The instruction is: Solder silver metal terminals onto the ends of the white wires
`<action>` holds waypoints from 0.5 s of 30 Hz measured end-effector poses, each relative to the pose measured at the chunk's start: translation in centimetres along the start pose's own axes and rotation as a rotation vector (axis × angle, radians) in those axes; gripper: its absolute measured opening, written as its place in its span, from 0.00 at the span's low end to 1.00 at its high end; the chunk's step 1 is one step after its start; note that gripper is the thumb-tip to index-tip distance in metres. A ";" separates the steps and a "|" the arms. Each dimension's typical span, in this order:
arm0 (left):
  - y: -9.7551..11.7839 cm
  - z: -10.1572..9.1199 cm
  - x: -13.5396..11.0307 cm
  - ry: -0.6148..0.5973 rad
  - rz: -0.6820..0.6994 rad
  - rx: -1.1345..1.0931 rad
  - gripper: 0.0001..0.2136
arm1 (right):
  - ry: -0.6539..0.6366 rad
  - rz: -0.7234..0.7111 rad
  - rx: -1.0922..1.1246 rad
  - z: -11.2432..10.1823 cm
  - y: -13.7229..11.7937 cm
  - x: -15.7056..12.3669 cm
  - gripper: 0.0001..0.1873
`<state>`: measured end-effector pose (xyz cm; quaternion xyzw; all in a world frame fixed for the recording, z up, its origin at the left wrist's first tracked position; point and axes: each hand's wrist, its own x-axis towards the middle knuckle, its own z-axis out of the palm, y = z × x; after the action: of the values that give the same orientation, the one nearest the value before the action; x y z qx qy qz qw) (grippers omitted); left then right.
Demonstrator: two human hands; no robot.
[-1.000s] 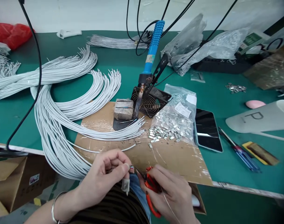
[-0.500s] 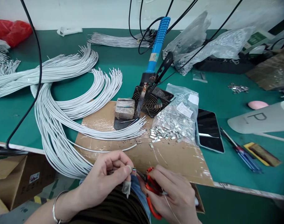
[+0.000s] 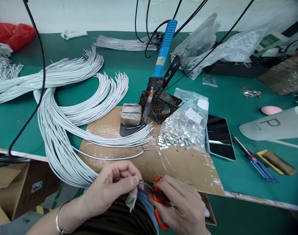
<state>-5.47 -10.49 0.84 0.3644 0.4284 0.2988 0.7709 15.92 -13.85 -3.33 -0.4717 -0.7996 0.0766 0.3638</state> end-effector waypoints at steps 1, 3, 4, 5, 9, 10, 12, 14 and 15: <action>0.0 0.0 0.0 -0.002 0.003 0.004 0.21 | -0.001 -0.003 -0.002 0.0 0.0 0.0 0.09; 0.1 0.0 0.0 -0.002 0.012 0.013 0.21 | -0.007 -0.007 -0.004 0.1 -0.1 0.0 0.09; 0.1 0.0 0.0 -0.002 0.015 0.018 0.21 | -0.011 -0.008 -0.005 0.1 -0.1 0.0 0.10; 0.1 0.0 0.0 -0.003 0.019 0.023 0.21 | -0.014 -0.009 -0.007 0.1 0.0 0.1 0.10; 0.1 0.0 -0.1 -0.006 0.032 0.053 0.19 | -0.023 -0.018 -0.012 0.0 0.2 0.0 0.13; 0.1 0.1 -0.1 -0.002 0.035 0.065 0.18 | -0.017 -0.018 -0.015 0.0 0.2 0.0 0.13; 0.1 0.2 -0.1 0.013 0.038 0.097 0.16 | 0.011 -0.013 -0.021 0.3 0.1 -0.3 0.13; 0.3 0.5 0.0 0.031 0.041 0.129 0.14 | 0.052 0.013 -0.025 1.0 -0.2 -0.7 0.13; 0.4 0.8 0.0 0.040 0.043 0.141 0.13 | 0.073 0.033 -0.023 1.4 -0.5 -0.9 0.14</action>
<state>-4.87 -10.53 1.45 0.4210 0.4558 0.2913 0.7281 14.93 -14.50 -4.56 -0.4916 -0.7786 0.0560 0.3860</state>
